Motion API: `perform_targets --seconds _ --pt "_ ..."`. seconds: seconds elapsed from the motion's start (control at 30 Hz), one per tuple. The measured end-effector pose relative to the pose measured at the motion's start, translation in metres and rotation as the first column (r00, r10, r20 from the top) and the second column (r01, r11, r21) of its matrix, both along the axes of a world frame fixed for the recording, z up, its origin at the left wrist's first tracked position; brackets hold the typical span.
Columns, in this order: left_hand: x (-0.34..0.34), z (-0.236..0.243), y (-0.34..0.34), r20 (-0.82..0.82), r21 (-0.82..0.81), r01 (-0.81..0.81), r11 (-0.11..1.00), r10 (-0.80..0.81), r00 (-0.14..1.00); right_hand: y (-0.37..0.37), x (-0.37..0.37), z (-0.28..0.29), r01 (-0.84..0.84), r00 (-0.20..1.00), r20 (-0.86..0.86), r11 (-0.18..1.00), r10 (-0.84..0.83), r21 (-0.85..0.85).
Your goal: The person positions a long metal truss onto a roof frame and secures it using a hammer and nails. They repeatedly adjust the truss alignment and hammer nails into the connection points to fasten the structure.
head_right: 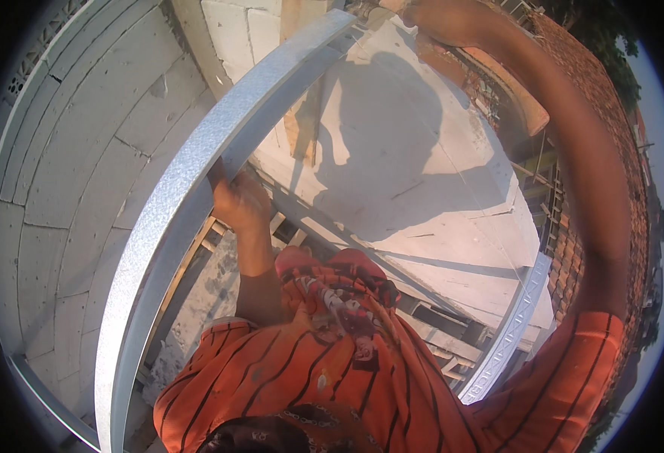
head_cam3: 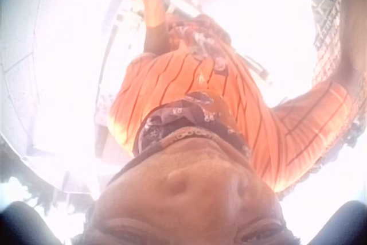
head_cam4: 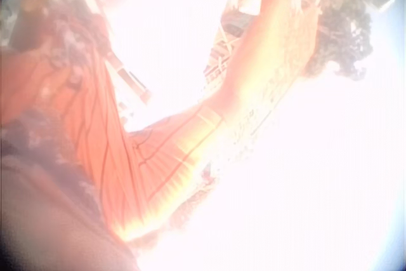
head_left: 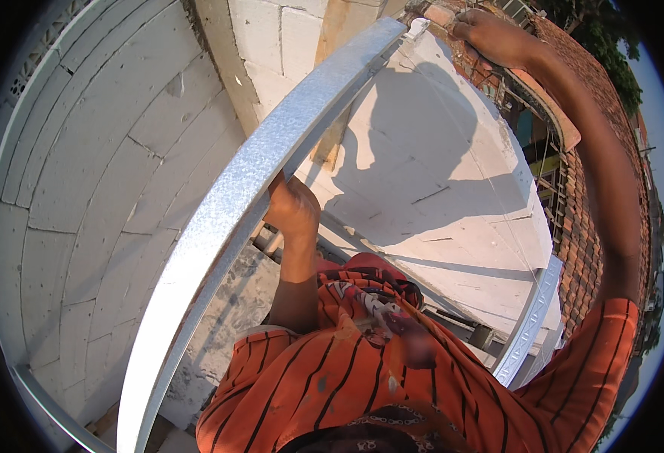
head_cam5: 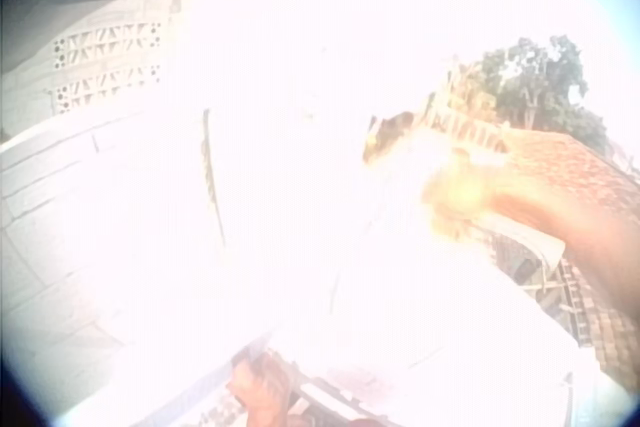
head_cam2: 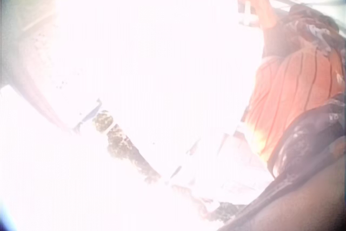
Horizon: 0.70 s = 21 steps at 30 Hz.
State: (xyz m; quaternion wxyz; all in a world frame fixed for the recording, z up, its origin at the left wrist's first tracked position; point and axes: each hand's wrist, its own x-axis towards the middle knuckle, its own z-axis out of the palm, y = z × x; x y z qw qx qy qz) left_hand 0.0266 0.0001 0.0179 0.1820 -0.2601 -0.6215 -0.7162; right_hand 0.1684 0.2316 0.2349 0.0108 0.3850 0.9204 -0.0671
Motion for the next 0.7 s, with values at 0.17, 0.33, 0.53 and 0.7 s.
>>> perform_targets --seconds 0.17,0.33,0.53,0.7 --pt "0.003 0.019 -0.001 0.216 0.726 0.289 0.624 -0.606 0.766 0.008 -0.009 0.011 -0.037 0.994 0.098 0.994 0.048 -0.107" --pt "0.006 0.02 0.002 0.255 0.685 0.271 0.677 -0.57 0.781 -0.005 -0.001 0.011 -0.107 0.993 -0.034 0.988 0.112 0.114" --pt "0.005 0.015 0.002 0.126 0.707 0.356 0.611 -0.604 0.787 -0.019 -0.008 0.02 -0.022 0.992 0.12 0.995 0.033 -0.097" --pt "-0.002 0.005 -0.001 0.053 0.259 0.145 0.955 -0.164 0.985 -0.053 -0.038 0.024 0.007 0.98 0.197 1.0 -0.009 0.01"
